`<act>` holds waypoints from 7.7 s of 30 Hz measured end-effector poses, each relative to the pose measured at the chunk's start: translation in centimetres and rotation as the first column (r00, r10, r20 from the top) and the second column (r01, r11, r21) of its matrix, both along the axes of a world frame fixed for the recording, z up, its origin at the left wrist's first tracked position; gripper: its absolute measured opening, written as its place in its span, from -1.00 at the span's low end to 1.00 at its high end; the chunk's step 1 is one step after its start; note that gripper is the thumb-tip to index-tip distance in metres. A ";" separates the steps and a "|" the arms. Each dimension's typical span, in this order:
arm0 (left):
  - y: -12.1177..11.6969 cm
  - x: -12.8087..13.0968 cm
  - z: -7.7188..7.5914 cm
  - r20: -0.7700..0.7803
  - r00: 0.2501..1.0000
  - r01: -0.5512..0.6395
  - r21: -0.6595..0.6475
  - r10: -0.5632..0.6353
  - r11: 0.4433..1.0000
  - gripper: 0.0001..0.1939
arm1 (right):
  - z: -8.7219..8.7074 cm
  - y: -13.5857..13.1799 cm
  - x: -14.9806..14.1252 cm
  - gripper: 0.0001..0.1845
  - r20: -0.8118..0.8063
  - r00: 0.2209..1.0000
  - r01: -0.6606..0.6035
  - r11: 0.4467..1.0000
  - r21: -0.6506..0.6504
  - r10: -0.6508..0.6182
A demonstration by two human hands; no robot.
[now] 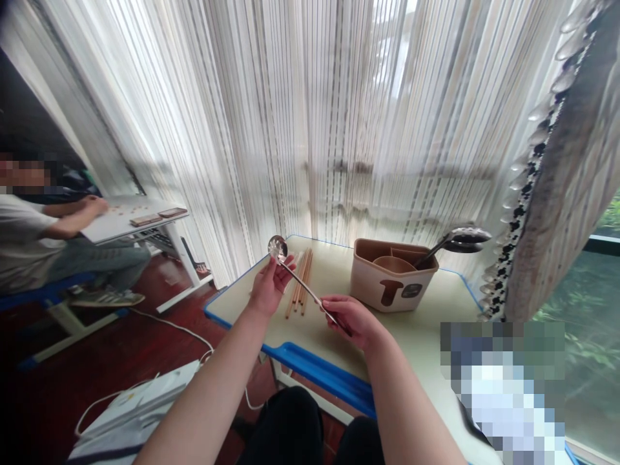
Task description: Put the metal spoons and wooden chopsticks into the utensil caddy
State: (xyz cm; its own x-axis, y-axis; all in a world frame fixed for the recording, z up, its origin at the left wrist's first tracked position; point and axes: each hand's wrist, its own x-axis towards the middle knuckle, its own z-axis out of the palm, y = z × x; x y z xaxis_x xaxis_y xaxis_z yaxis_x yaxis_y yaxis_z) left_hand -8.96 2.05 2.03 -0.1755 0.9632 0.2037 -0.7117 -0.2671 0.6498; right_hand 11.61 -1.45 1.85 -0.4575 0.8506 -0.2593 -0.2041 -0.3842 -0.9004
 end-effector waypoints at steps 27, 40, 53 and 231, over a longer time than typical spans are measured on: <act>-0.1 1.1 -1.1 -0.098 0.974 0.205 -0.016 -0.206 0.979 -0.83 | -0.3 -0.2 0.0 -0.75 0.063 0.997 -0.045 0.999 0.006 0.044; -0.1 1.3 -1.0 -0.139 0.975 0.169 -0.032 -0.172 0.985 -0.81 | 0.6 -0.8 -0.2 -0.76 0.093 0.995 -0.050 0.998 0.030 0.048; 0.6 1.2 -1.7 -0.145 0.983 0.108 -0.024 -0.110 0.994 -0.72 | -0.3 -0.6 -1.0 -0.68 0.425 0.898 -0.070 0.915 0.397 -0.116; 11.8 29.3 10.1 -0.842 0.535 0.410 0.196 -0.061 0.891 -0.43 | 10.0 7.1 21.9 -0.56 -0.038 0.393 0.686 0.265 0.678 -0.919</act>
